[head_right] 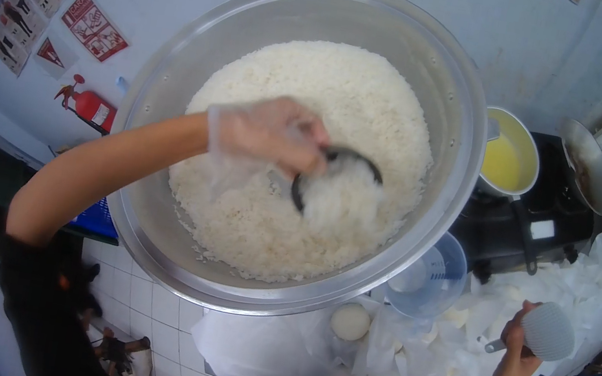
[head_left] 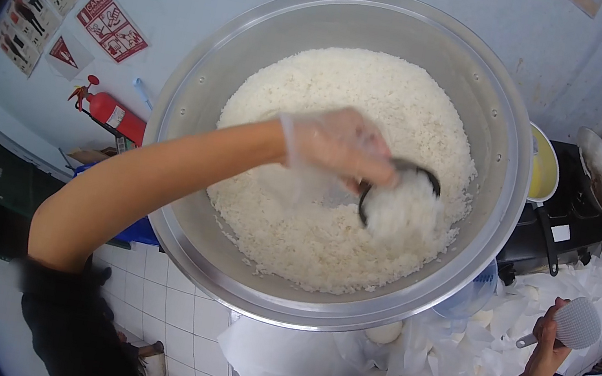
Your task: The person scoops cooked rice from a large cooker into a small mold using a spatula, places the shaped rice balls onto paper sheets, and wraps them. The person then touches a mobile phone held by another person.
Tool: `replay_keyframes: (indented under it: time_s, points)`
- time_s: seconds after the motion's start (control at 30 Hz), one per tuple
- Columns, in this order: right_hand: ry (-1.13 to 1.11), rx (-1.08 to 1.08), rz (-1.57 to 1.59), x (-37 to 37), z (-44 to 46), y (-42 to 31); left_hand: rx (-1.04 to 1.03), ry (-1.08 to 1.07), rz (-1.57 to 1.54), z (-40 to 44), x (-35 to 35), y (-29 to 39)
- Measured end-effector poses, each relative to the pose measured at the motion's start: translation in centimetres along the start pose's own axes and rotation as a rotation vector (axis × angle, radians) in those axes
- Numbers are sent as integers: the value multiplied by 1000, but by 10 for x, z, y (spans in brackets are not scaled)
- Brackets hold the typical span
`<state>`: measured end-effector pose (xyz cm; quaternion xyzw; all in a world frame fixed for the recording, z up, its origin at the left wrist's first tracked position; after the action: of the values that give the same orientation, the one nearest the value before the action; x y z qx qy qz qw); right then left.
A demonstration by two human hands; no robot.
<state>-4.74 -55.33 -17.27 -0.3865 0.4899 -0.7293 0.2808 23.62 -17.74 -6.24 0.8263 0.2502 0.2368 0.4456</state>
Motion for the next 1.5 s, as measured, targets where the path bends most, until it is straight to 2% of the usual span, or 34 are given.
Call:
replay_keyframes:
  time_s: [0.1, 0.2, 0.37, 0.47, 0.57, 0.87, 1.27, 1.37, 1.43, 1.5]
  points:
    - [59, -19, -1, -3, -2, -16, -217, 63, 179, 38, 9, 5]
    - [41, -28, -2, 1, -4, -12, -390, 329, 525, 46, -7, 36]
    - [44, -52, -72, 8, -5, -10, -649, 222, 678, 55, -31, 38]
    - [61, -78, -90, 6, -4, -7, -567, 169, 755, 53, -35, 40]
    - [49, -93, -69, 0, -3, -5, -618, 159, 790, 49, -39, 37]
    - [122, -85, -58, -7, -2, -9, -454, -23, 607, 37, -43, 11]
    - [55, -69, -23, -7, 1, -8, -420, -105, 526, -17, -38, -12]
    - [54, -80, -67, -3, -1, -18, -281, -165, 518, -36, -28, -12]
    - [42, -57, -101, -1, 0, -22, -187, -241, 346, -42, -17, -20]
    - [-42, 54, -132, -10, 7, -41, -93, -251, 282, -48, -2, -26]
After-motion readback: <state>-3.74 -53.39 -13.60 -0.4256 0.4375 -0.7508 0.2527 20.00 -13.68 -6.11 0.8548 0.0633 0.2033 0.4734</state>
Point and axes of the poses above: each hand's wrist, its own z-axis towards the middle knuckle, its own x-axis out of the back of the hand, y = z × x, the point moved 2 cm from there along z, towards the middle knuckle, and after that the axes turned 9 degrees about -z, right-handed, at the moved point
